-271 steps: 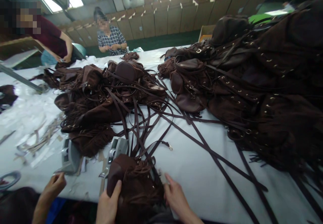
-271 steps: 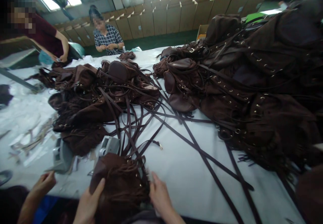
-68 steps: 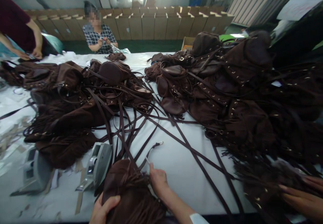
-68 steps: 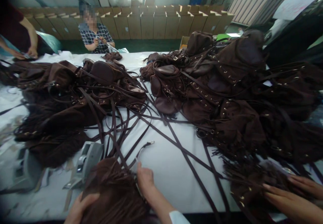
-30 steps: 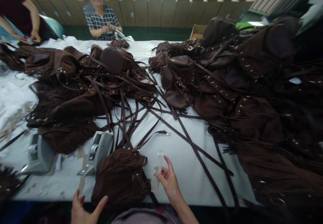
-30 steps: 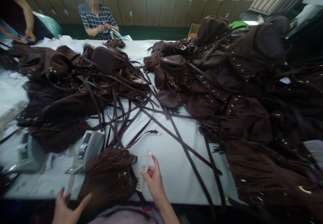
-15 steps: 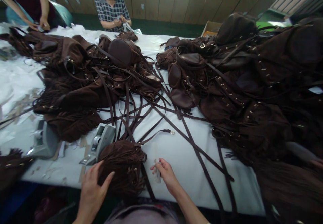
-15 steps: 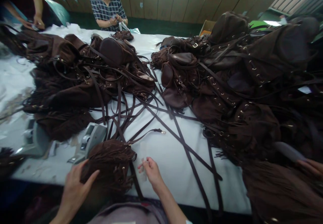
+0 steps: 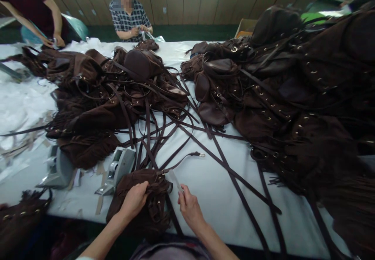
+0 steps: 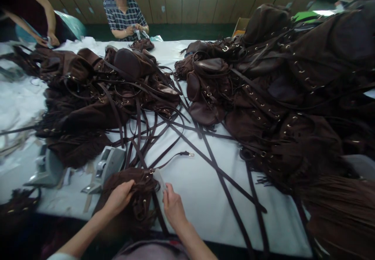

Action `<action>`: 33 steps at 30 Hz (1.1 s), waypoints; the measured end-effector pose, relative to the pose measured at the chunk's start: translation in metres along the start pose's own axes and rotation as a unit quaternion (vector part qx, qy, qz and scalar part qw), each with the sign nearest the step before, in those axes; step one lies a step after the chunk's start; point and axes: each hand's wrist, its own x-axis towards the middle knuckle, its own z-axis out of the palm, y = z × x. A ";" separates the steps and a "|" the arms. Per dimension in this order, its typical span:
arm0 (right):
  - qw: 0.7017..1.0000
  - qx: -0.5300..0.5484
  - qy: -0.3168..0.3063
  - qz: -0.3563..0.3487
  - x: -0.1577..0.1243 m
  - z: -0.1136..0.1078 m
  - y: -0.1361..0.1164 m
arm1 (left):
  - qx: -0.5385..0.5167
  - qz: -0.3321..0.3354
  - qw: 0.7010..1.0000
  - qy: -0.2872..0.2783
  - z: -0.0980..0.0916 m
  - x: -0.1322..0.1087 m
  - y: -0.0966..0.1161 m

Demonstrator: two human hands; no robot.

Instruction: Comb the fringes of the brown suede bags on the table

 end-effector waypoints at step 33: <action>0.988 0.136 0.062 0.043 0.004 -0.076 0.021 | -0.424 -0.093 0.901 0.008 -0.025 -0.026 0.052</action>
